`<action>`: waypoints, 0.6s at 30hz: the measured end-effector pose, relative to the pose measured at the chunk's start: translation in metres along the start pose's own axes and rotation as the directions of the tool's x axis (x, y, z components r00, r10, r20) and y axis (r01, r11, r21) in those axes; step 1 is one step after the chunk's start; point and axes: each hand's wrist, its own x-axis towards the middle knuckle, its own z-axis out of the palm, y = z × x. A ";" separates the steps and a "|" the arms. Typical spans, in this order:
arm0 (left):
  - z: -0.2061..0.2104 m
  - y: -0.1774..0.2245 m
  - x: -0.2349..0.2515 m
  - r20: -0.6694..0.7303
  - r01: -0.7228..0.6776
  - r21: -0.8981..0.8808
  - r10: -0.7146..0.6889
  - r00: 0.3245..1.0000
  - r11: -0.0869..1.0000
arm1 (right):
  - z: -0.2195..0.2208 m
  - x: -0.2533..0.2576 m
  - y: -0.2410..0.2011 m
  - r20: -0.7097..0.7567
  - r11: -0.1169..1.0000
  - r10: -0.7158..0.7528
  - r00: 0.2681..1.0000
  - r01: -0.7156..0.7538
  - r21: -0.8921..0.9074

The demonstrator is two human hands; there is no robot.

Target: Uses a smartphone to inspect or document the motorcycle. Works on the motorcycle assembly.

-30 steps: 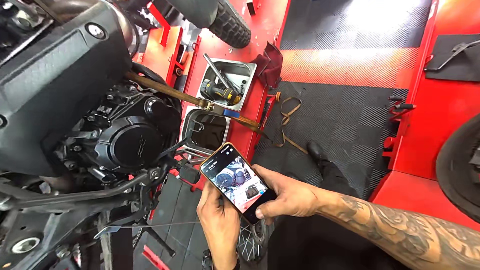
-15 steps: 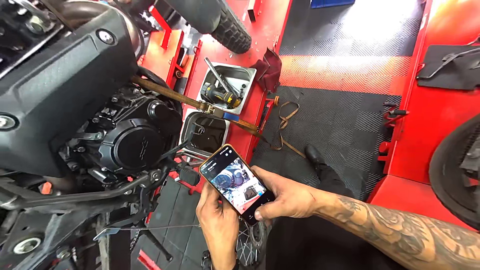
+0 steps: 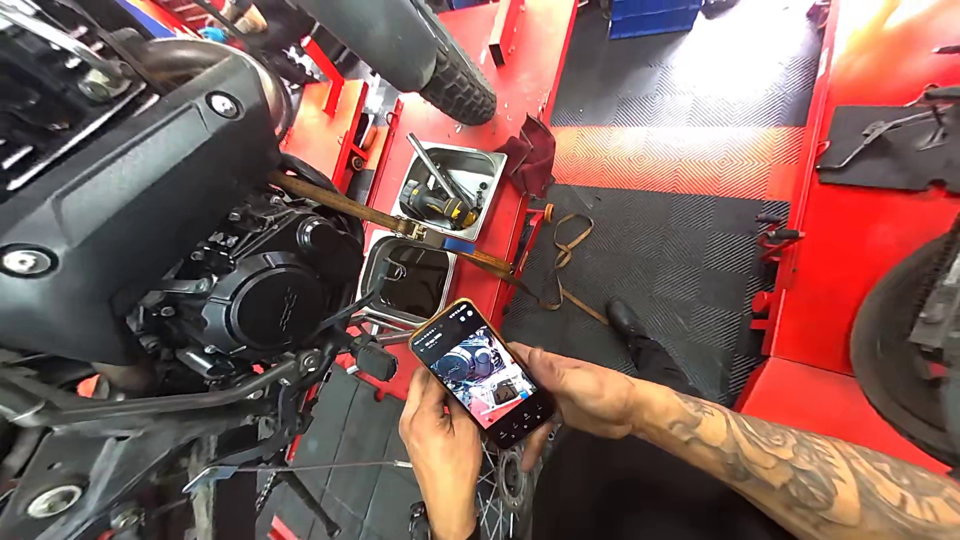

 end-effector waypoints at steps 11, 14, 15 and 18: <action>0.046 0.036 -0.015 0.353 -0.098 0.297 -0.013 0.936 0.950 | -0.020 -0.052 0.028 -0.429 0.997 -0.081 0.900 0.066 -0.049; 0.073 0.035 -0.013 0.630 -0.179 0.171 0.032 0.776 0.969 | -0.049 -0.097 0.036 -0.552 0.947 -0.172 0.816 -0.018 -0.322; 0.086 0.028 -0.011 0.700 -0.181 0.112 0.051 0.713 0.977 | -0.062 -0.117 0.035 -0.587 0.895 -0.184 0.788 -0.113 -0.432; 0.126 -0.019 -0.010 0.780 -0.070 0.092 -0.028 0.625 0.993 | -0.090 -0.193 0.019 -0.759 0.613 -0.059 0.649 -0.576 -0.540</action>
